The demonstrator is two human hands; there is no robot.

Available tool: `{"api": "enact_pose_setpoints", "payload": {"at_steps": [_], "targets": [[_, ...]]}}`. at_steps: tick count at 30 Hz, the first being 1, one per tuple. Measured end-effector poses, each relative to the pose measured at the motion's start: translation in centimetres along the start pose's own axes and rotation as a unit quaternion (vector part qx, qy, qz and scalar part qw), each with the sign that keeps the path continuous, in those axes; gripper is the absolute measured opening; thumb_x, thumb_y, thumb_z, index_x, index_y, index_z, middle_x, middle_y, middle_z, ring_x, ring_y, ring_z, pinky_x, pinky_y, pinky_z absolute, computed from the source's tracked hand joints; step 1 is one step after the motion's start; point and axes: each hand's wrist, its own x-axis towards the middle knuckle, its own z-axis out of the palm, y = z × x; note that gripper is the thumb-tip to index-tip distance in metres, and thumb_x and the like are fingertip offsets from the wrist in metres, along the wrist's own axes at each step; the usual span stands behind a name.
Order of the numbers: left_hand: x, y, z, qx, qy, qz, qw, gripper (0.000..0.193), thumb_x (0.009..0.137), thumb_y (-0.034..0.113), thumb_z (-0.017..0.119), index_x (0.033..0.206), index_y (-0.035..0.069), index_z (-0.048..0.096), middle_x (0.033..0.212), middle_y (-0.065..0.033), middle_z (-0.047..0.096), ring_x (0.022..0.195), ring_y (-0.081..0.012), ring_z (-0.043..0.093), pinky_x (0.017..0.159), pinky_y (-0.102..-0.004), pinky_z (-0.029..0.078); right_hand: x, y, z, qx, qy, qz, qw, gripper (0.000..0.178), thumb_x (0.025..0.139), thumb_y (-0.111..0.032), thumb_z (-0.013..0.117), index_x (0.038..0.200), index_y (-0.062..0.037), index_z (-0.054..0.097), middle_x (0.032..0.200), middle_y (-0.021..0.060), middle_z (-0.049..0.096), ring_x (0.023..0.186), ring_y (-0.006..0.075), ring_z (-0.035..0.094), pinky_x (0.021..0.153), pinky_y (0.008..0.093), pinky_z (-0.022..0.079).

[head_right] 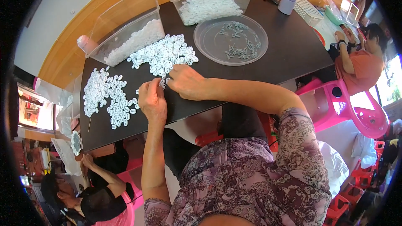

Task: The recorder is manually assembling small white plastic parts by inserting metal rings into them.

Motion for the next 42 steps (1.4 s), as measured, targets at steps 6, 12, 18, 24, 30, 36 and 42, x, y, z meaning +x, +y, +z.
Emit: {"api": "enact_pose_setpoints", "payload": {"at_steps": [6, 12, 18, 24, 30, 36, 42], "targets": [[-0.4, 0.5, -1.0, -0.053, -0.007, -0.035, 0.998, 0.017, 0.074, -0.003, 0.062, 0.089, 0.003, 0.063, 0.082, -0.0099, 0.059, 0.077, -0.0269, 0.057, 0.068, -0.0342, 0.046, 0.2, -0.7, 0.9, 0.006, 0.038, -0.002, 0.999, 0.01, 0.063, -0.012, 0.062, 0.063, -0.0032, 0.058, 0.069, 0.0128, 0.056, 0.069, 0.0283, 0.054, 0.063, 0.0384, 0.044], [-2.0, 2.7, -2.1, -0.388, -0.021, -0.335, 0.858, 0.014, 0.081, 0.004, 0.065, 0.093, -0.004, 0.062, 0.08, -0.0047, 0.061, 0.069, -0.0107, 0.054, 0.061, -0.022, 0.043, 0.1, -3.9, -1.4, 0.363, 0.073, 0.29, 0.882, 0.015, 0.08, -0.013, 0.056, 0.075, -0.0004, 0.06, 0.074, 0.0155, 0.059, 0.07, 0.0273, 0.06, 0.06, 0.0352, 0.045], [-2.2, 3.2, -1.9, -0.483, 0.018, -0.358, 0.799, 0.012, 0.08, 0.004, 0.066, 0.087, -0.004, 0.061, 0.077, -0.0074, 0.061, 0.063, -0.011, 0.052, 0.057, -0.0206, 0.041, -0.5, -4.9, -2.5, 0.529, 0.084, 0.371, 0.759, 0.017, 0.081, -0.012, 0.058, 0.081, 0.0048, 0.062, 0.068, 0.0086, 0.061, 0.066, 0.0141, 0.057, 0.061, 0.0305, 0.046], [-2.4, 4.1, -1.7, -0.453, 0.026, -0.38, 0.806, 0.008, 0.083, 0.005, 0.063, 0.086, -0.002, 0.06, 0.075, -0.0084, 0.062, 0.063, -0.0115, 0.055, 0.056, -0.0207, 0.043, -3.0, -0.2, -4.7, 0.215, 0.1, 0.251, 0.938, 0.013, 0.076, -0.015, 0.06, 0.082, -0.0031, 0.063, 0.081, 0.0136, 0.061, 0.079, 0.031, 0.058, 0.074, 0.0395, 0.047], [-3.4, 3.4, -1.3, -0.435, 0.0, -0.355, 0.828, 0.008, 0.084, 0.007, 0.062, 0.087, -0.001, 0.06, 0.076, -0.0071, 0.063, 0.063, -0.0103, 0.055, 0.056, -0.0194, 0.043, -7.5, 9.6, -10.0, -0.081, -0.108, 0.345, 0.929, 0.015, 0.066, -0.012, 0.055, 0.074, -0.0033, 0.064, 0.075, 0.0188, 0.063, 0.074, 0.0367, 0.062, 0.064, 0.045, 0.048], [-3.4, 3.7, -1.0, -0.412, -0.01, -0.358, 0.838, 0.009, 0.085, 0.007, 0.062, 0.088, -0.001, 0.06, 0.077, -0.0058, 0.063, 0.064, -0.009, 0.054, 0.057, -0.0183, 0.041, -8.0, 10.7, -7.9, -0.042, -0.162, 0.333, 0.928, 0.016, 0.063, -0.009, 0.06, 0.077, -0.0017, 0.061, 0.077, 0.0181, 0.062, 0.078, 0.0358, 0.06, 0.067, 0.0438, 0.046], [-3.8, 3.8, -1.1, -0.421, -0.001, -0.344, 0.839, 0.009, 0.085, 0.008, 0.062, 0.088, -0.001, 0.061, 0.077, -0.0053, 0.062, 0.065, -0.0088, 0.055, 0.057, -0.0183, 0.042, -5.5, 12.5, -6.7, 0.025, -0.013, 0.351, 0.936, 0.019, 0.064, -0.01, 0.063, 0.082, -0.002, 0.062, 0.075, 0.015, 0.062, 0.074, 0.0335, 0.06, 0.066, 0.0402, 0.046]]}}
